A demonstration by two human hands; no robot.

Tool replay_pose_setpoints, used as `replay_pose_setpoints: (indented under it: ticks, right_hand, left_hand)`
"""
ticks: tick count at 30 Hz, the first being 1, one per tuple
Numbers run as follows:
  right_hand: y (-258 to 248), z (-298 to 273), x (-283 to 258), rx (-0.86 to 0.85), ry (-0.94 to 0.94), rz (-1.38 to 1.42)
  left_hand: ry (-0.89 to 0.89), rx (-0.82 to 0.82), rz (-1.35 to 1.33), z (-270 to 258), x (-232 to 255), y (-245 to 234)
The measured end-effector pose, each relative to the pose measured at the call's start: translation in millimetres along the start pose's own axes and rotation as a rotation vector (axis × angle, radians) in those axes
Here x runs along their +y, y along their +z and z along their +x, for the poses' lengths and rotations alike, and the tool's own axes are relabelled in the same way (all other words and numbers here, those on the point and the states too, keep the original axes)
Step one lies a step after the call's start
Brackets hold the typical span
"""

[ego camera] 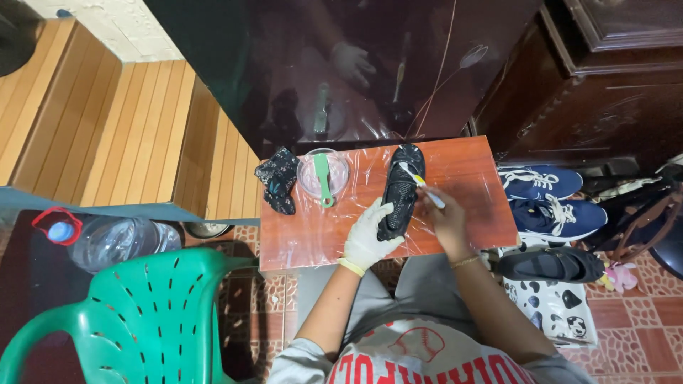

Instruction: The person scrubs a black shoe with a toothbrush and a cleaning solution on a table covered with plastic wrap. They hold the shoe with a gloved hand and scrub the sole and sides thoroughly.

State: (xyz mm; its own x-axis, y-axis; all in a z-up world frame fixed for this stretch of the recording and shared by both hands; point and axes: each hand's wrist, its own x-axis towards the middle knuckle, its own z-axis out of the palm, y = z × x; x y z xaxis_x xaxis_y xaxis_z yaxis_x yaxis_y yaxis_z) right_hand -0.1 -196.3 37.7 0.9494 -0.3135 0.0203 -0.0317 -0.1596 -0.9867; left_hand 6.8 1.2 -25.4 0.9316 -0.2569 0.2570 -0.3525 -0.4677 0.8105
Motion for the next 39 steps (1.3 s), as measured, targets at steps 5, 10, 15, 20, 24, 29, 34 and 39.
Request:
replay_pose_setpoints:
  ticks: [5,10,15,20,24,29,34,39]
  right_hand:
    - [-13,18,41,0.012,-0.581,-0.667]
    - [3,15,21,0.024,-0.903,-0.982]
    - [11,28,28,-0.024,-0.953,-1.236]
    - [20,35,22,-0.039,-0.900,-1.147]
    - [11,29,19,-0.125,-0.922,-1.047]
    - [18,13,0,-0.081,-0.952,-1.174]
    - [33,33,4,0.067,-0.994,-1.351]
    - [32,37,0,0.039,-1.018,-1.298]
  left_hand:
    - [-0.013,-0.030,-0.005,1,-1,0]
    - [0.016,-0.011,0.017,3,-2,3]
    - [0.062,0.047,-0.001,7,0,4]
    - [0.073,0.058,0.001,8,5,2]
    - [0.031,0.041,-0.058,9,15,-5]
    - [0.028,0.032,-0.023,7,10,-2]
    - [0.045,0.057,-0.016,6,9,0]
    - [0.000,0.019,0.023,9,21,-11]
